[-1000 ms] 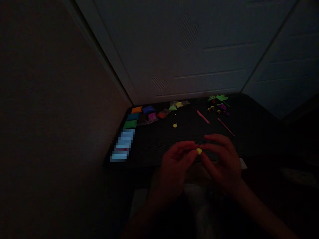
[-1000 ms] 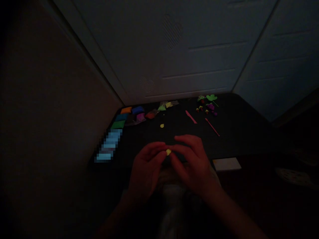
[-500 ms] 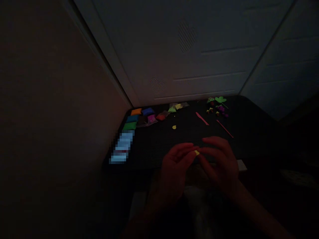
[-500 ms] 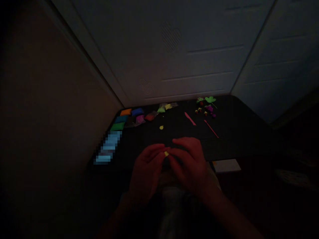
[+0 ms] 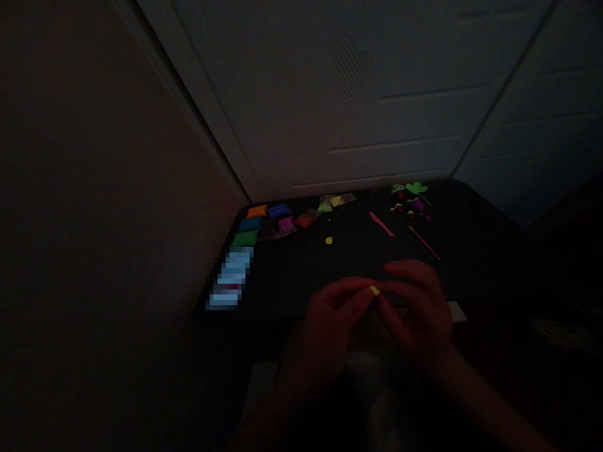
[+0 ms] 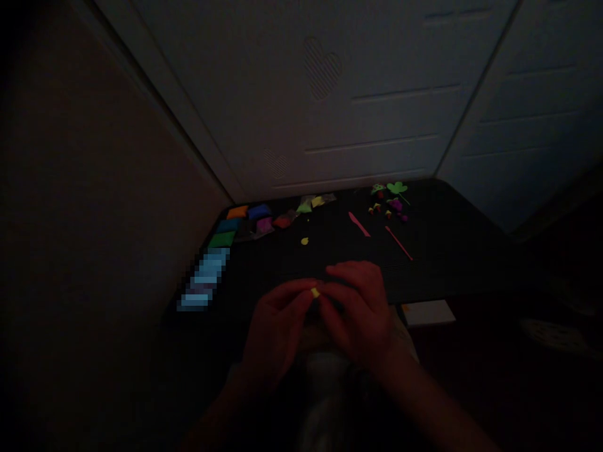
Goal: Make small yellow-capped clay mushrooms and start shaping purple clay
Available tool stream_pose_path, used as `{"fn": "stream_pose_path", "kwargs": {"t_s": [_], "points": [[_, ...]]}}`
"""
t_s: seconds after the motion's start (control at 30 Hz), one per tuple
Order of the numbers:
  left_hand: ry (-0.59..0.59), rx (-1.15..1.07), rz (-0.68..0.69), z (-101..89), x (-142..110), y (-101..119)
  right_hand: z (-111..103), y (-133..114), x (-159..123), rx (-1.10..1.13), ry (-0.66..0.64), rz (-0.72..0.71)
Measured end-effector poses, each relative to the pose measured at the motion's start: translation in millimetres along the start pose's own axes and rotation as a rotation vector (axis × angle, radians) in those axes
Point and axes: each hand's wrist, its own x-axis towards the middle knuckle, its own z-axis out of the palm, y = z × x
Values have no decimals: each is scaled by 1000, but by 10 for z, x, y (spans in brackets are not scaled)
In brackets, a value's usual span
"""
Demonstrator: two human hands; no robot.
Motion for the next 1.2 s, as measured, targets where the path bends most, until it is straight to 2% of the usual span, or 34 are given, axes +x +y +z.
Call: {"fn": "stream_pose_path", "kwargs": {"t_s": [0.13, 0.27, 0.37, 0.5, 0.67, 0.83, 1.03, 1.2], "points": [[24, -41, -6, 13, -4, 15, 15, -13, -3, 0, 18, 22], [11, -226, -32, 39, -2, 22, 7, -33, 12, 16, -12, 70], [-16, -352, -84, 64, 1, 19, 3, -46, 23, 46, -39, 118], [-16, -395, -144, 75, 13, 9, 8, -38, 20, 69, -52, 170], [4, -309, -116, 53, 40, 22, -6, -8, 22, 82, -71, 202], [20, -153, -68, -7, 52, 9, -45, -34, 59, 151, -115, 298], [-13, 51, 158, -75, 56, -15, -74, -96, 92, 335, -165, 451], [-41, 123, 215, -71, 67, 1, -63, -99, 96, 460, -207, 563]]}}
